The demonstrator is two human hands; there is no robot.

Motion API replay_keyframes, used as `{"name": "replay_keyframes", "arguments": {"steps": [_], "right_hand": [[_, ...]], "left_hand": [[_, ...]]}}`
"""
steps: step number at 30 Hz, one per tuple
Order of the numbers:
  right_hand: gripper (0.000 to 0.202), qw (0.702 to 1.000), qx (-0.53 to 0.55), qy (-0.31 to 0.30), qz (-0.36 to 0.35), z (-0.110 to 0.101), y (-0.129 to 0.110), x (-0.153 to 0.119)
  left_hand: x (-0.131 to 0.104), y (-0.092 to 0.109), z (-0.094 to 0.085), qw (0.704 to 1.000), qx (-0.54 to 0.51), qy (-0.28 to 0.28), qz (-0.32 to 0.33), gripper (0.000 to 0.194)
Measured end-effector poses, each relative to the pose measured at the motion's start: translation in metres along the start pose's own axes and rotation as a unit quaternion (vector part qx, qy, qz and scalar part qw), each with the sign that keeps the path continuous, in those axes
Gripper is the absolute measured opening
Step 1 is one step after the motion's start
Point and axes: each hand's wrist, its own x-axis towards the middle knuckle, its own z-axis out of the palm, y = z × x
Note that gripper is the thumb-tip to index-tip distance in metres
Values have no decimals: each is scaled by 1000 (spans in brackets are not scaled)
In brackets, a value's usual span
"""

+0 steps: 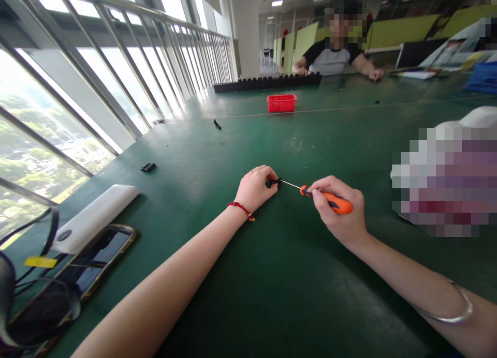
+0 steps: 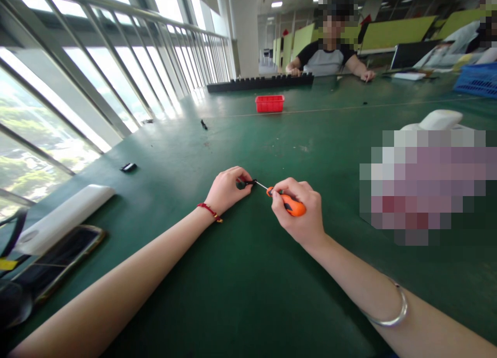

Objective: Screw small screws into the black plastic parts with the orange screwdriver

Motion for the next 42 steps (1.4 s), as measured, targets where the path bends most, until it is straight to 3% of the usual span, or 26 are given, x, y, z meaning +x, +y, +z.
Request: {"name": "replay_keyframes", "arguments": {"steps": [3, 8, 14, 19, 24, 29, 35, 40, 42], "right_hand": [[3, 1000, 7, 8, -5, 1, 0, 0], [37, 997, 58, 43, -24, 3, -1, 2], [10, 1000, 0, 19, -6, 4, -1, 0], [36, 997, 37, 52, -38, 4, -2, 2], [11, 999, -36, 20, -29, 3, -2, 0], [36, 998, 8, 54, -36, 4, -1, 0], [12, 997, -57, 41, -33, 5, -4, 0], [38, 998, -8, 53, -33, 4, -2, -1], [32, 999, -20, 33, -27, 4, -3, -1]], "left_hand": [[0, 0, 0, 1000, 9, 0, 9, 6], [0, 1, 0, 1000, 28, -3, 13, 6], [-1, 2, 0, 999, 37, -3, 14, 6], [0, 3, 0, 999, 39, -2, 8, 6], [0, 2, 0, 999, 34, 1, 10, 6], [0, 1, 1, 1000, 20, 4, 5, 4], [0, 2, 0, 1000, 15, 3, 2, 4], [-1, 3, 1, 1000, 6, 4, -4, 4], [-1, 3, 0, 1000, 3, 5, -2, 4]]}}
